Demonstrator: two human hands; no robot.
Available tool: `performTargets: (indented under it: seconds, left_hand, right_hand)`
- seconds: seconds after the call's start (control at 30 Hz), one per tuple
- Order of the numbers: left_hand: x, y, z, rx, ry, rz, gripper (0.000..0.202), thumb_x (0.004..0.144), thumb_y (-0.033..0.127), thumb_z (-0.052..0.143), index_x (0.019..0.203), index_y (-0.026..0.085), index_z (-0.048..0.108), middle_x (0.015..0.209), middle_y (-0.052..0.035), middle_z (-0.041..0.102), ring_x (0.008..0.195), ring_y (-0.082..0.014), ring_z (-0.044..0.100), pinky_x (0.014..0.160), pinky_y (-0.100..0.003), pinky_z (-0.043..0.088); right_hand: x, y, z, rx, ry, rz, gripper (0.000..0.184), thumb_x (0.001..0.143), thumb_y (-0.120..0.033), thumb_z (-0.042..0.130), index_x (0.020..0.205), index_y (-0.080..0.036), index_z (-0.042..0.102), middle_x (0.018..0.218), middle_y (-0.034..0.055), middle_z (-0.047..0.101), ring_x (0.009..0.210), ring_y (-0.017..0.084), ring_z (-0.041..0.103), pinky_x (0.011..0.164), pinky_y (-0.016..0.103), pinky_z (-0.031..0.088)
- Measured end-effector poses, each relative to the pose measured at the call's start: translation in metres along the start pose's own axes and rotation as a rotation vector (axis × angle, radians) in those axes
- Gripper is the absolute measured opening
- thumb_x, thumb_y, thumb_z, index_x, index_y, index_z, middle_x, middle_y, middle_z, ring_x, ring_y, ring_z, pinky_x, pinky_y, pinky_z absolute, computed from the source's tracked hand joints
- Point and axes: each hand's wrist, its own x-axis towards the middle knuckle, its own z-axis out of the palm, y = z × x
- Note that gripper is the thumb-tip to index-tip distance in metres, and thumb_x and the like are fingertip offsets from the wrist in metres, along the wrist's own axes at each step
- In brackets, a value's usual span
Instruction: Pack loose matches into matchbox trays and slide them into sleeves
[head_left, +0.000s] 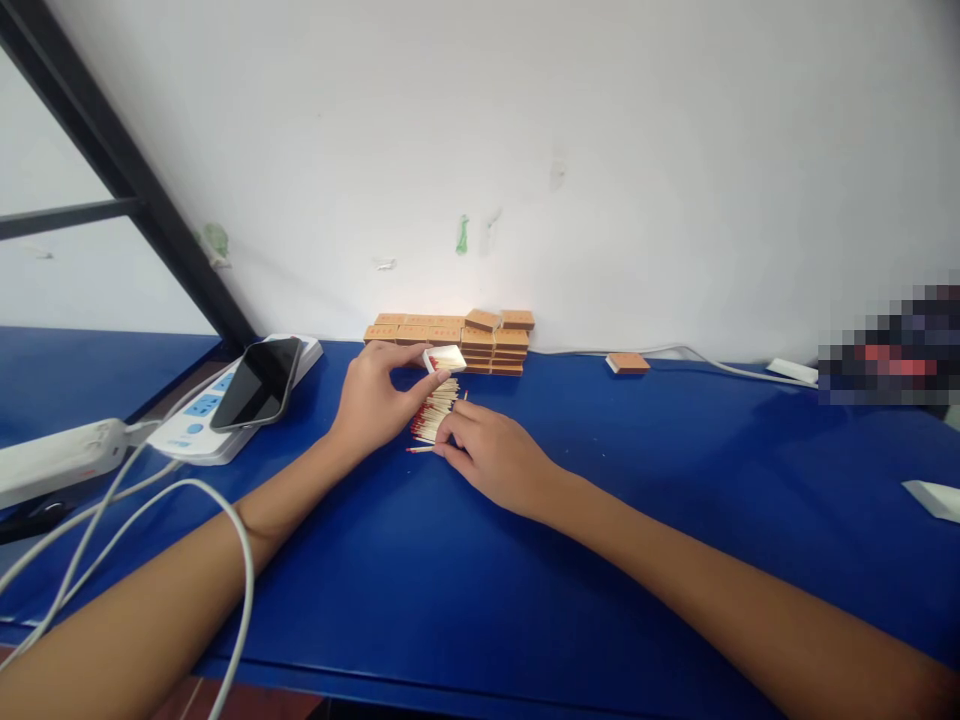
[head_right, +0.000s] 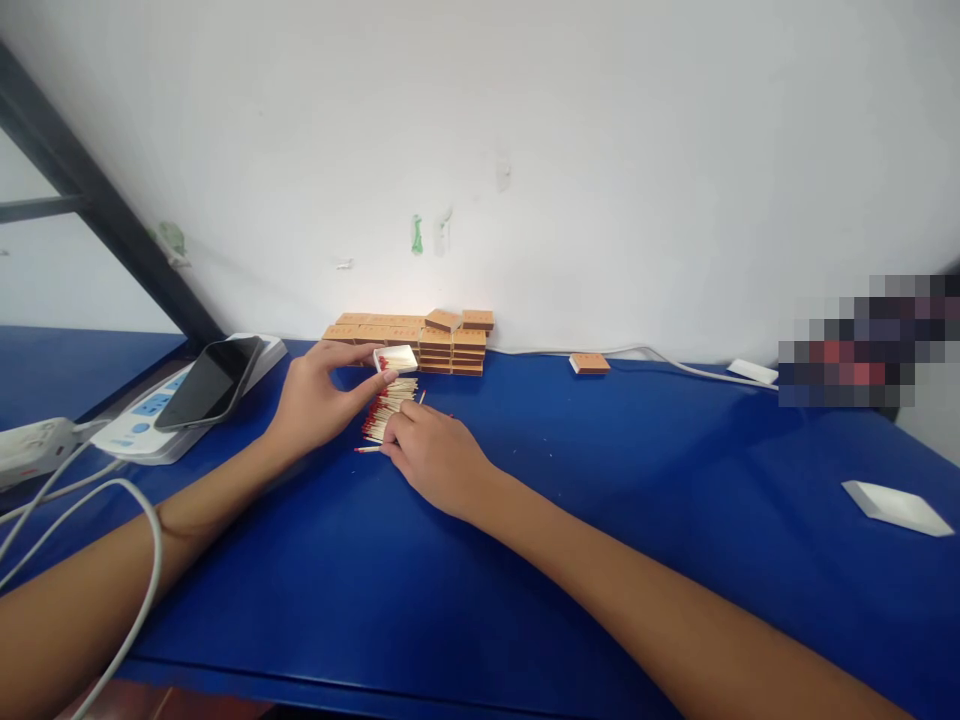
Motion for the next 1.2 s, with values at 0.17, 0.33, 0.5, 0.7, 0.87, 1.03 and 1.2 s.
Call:
performTargets:
  seconds: [0.17,0.33,0.5,0.7,0.87,1.03,1.2]
  left_hand:
    - [0.0,0.0,0.0,0.009,-0.006,-0.005,0.026,0.095,0.042,0.081,0.116,0.028,0.085,0.106,-0.0049,0.085,0.103,-0.0292,0.075,0.093,-0.046,0.059]
    - [-0.001,0.0,0.0,0.009,-0.019,-0.004,0.025,0.096,0.043,0.08,0.115,0.028,0.085,0.107,-0.0047,0.085,0.103,-0.0294,0.075,0.093,-0.047,0.059]
    - [0.0,-0.002,0.0,0.001,-0.016,0.013,0.025,0.096,0.045,0.08,0.114,0.029,0.085,0.106,-0.0053,0.085,0.103,-0.0308,0.075,0.092,-0.049,0.06]
    - [-0.001,-0.01,0.002,0.052,-0.055,0.016,0.029,0.093,0.045,0.083,0.116,0.027,0.085,0.107,-0.0087,0.084,0.105,-0.032,0.073,0.092,-0.049,0.06]
    - [-0.002,-0.006,0.002,0.043,-0.148,0.084,0.031,0.092,0.045,0.086,0.116,0.027,0.085,0.105,-0.0083,0.083,0.102,-0.0305,0.07,0.09,-0.046,0.058]
    - [-0.005,0.006,0.003,-0.109,-0.238,0.14,0.034,0.092,0.046,0.087,0.119,0.026,0.084,0.103,-0.0074,0.082,0.1,-0.0273,0.072,0.089,-0.042,0.058]
    - [-0.005,0.005,0.004,-0.134,-0.192,0.06,0.032,0.092,0.049,0.086,0.116,0.029,0.085,0.104,-0.0061,0.084,0.098,-0.028,0.074,0.091,-0.046,0.06]
  right_hand:
    - [-0.002,-0.001,-0.003,-0.025,-0.041,0.014,0.008,0.107,-0.019,0.064,0.1,-0.018,0.066,0.103,0.0045,0.066,0.089,0.018,0.061,0.078,0.032,0.041]
    - [-0.001,0.001,-0.004,0.018,-0.025,-0.033,0.006,0.108,-0.018,0.063,0.103,-0.02,0.067,0.105,0.0036,0.066,0.087,0.017,0.06,0.079,0.032,0.042]
    - [-0.001,0.001,-0.005,-0.007,-0.059,-0.019,0.009,0.109,-0.02,0.062,0.101,-0.019,0.066,0.106,0.0053,0.067,0.091,0.019,0.063,0.08,0.033,0.044]
    - [-0.003,0.017,-0.024,-0.012,0.068,-0.024,0.012,0.11,-0.021,0.055,0.101,-0.02,0.063,0.103,0.0053,0.065,0.084,0.018,0.059,0.08,0.033,0.044]
    - [-0.001,0.038,-0.04,-0.011,0.257,0.072,0.011,0.109,-0.023,0.055,0.102,-0.02,0.063,0.103,0.0057,0.062,0.086,0.019,0.058,0.078,0.033,0.043]
    - [-0.001,0.041,-0.038,-0.026,0.314,0.075,0.01,0.107,-0.021,0.057,0.099,-0.02,0.063,0.102,0.0056,0.062,0.086,0.019,0.058,0.078,0.033,0.042]
    - [-0.002,0.04,-0.039,-0.001,0.394,0.038,0.012,0.108,-0.024,0.057,0.099,-0.02,0.064,0.098,0.0047,0.063,0.081,0.018,0.057,0.076,0.032,0.043]
